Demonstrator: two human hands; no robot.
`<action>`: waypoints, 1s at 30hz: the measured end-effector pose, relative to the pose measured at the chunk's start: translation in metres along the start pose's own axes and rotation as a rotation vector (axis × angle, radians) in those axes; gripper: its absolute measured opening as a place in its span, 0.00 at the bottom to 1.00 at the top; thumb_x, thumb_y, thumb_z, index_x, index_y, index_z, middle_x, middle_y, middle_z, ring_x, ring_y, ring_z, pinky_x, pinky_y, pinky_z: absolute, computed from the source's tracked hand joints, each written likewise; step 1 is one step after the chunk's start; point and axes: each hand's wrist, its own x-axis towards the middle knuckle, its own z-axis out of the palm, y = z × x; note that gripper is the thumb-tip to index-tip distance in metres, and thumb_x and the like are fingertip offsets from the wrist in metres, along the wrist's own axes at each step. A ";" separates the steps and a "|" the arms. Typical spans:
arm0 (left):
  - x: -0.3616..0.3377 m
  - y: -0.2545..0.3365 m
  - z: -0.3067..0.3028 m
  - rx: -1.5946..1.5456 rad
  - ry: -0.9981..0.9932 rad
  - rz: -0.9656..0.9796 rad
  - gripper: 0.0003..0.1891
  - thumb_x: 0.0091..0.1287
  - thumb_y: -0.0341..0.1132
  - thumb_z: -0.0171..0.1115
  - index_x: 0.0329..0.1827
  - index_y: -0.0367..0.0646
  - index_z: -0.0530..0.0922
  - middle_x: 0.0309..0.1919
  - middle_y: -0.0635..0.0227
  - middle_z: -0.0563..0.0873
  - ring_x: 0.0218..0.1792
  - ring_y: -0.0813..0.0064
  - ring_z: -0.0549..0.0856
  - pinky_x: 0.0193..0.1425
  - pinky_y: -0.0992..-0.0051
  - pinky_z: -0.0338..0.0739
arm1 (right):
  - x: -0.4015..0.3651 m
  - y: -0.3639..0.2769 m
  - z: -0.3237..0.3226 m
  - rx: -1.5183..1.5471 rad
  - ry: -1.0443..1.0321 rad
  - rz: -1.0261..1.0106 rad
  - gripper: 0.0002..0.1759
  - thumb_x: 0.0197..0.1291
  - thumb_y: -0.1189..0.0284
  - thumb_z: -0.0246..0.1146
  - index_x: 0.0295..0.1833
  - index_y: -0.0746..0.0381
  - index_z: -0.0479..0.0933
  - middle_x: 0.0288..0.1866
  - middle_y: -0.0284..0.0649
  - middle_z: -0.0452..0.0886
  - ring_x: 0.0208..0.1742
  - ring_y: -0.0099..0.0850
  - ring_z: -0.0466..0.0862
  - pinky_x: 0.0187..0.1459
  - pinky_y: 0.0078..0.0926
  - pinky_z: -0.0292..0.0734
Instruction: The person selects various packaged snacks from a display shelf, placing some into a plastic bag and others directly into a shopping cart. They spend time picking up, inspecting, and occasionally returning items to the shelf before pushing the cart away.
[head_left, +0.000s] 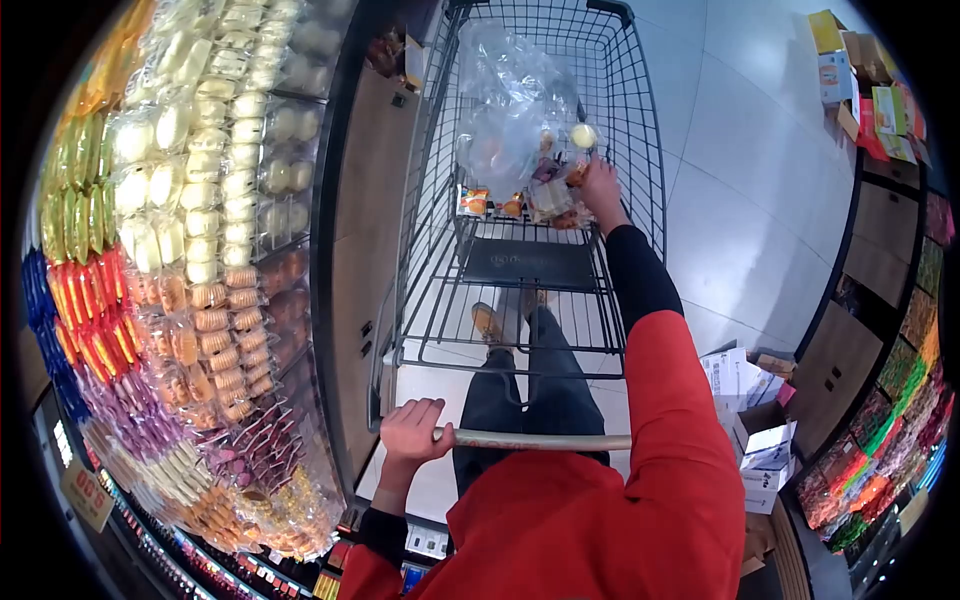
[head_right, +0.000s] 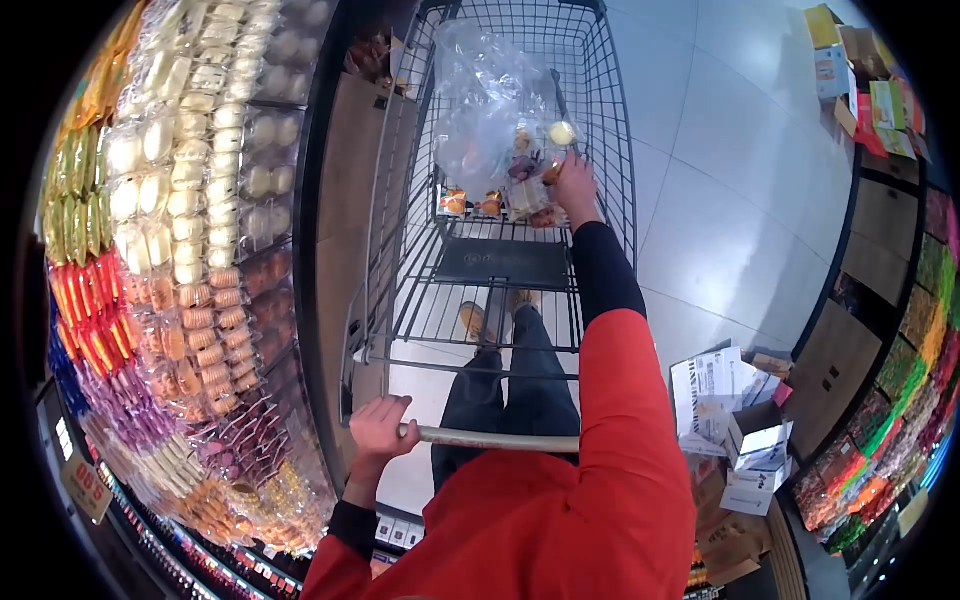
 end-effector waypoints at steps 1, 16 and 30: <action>0.000 0.000 -0.001 0.023 0.011 0.023 0.16 0.52 0.42 0.66 0.40 0.42 0.84 0.29 0.69 0.83 0.28 0.69 0.83 0.29 0.70 0.75 | 0.000 -0.002 0.000 -0.004 -0.011 0.001 0.28 0.61 0.69 0.65 0.65 0.61 0.67 0.61 0.52 0.75 0.62 0.52 0.76 0.56 0.52 0.77; -0.006 0.002 -0.001 -0.041 0.097 0.048 0.11 0.55 0.40 0.67 0.37 0.45 0.84 0.30 0.69 0.83 0.31 0.67 0.84 0.33 0.67 0.78 | -0.096 -0.105 -0.175 0.733 -0.204 -0.012 0.37 0.49 0.63 0.79 0.61 0.65 0.72 0.55 0.49 0.81 0.55 0.39 0.83 0.58 0.32 0.78; -0.037 -0.001 -0.010 -0.449 0.156 0.058 0.10 0.72 0.39 0.59 0.40 0.44 0.84 0.33 0.60 0.84 0.38 0.59 0.85 0.44 0.63 0.79 | -0.350 -0.254 -0.355 1.402 -0.536 -0.402 0.28 0.66 0.75 0.66 0.70 0.65 0.67 0.62 0.42 0.80 0.56 0.25 0.82 0.56 0.23 0.79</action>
